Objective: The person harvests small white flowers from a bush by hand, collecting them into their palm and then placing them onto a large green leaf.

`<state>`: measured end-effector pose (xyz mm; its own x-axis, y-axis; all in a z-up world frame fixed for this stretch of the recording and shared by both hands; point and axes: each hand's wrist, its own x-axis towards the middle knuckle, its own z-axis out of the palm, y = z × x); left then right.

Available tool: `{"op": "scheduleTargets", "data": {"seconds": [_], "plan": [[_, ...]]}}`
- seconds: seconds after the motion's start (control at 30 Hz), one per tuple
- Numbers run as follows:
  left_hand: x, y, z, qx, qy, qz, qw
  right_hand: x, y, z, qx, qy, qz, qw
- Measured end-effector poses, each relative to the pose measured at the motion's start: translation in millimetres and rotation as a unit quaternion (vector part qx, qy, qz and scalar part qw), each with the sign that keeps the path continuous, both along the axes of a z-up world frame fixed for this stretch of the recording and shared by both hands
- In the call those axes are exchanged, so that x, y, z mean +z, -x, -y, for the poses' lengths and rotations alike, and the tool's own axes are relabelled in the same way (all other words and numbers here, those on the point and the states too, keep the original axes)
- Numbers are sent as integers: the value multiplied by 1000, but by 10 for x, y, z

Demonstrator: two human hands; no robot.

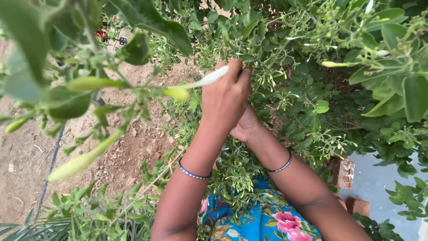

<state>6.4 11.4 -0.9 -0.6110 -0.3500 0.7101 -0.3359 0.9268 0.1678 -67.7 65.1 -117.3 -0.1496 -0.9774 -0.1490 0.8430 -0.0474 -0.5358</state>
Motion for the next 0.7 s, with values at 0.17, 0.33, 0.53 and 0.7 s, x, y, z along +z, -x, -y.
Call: {"op": "scheduleTargets", "data": {"seconds": [0.17,0.33,0.53,0.7], "plan": [[-137,121,69,26,34,58,997,-143,42,9,2,-21,25,999],[-173,158,87,43,69,73,994,-436,87,17,-10,-31,28,999],[-25,-80,9,-14,-65,6,998,-228,41,2,17,-6,51,999],[176,-401,-27,-87,-179,-60,978,18,-36,62,-3,-48,12,999]]}}
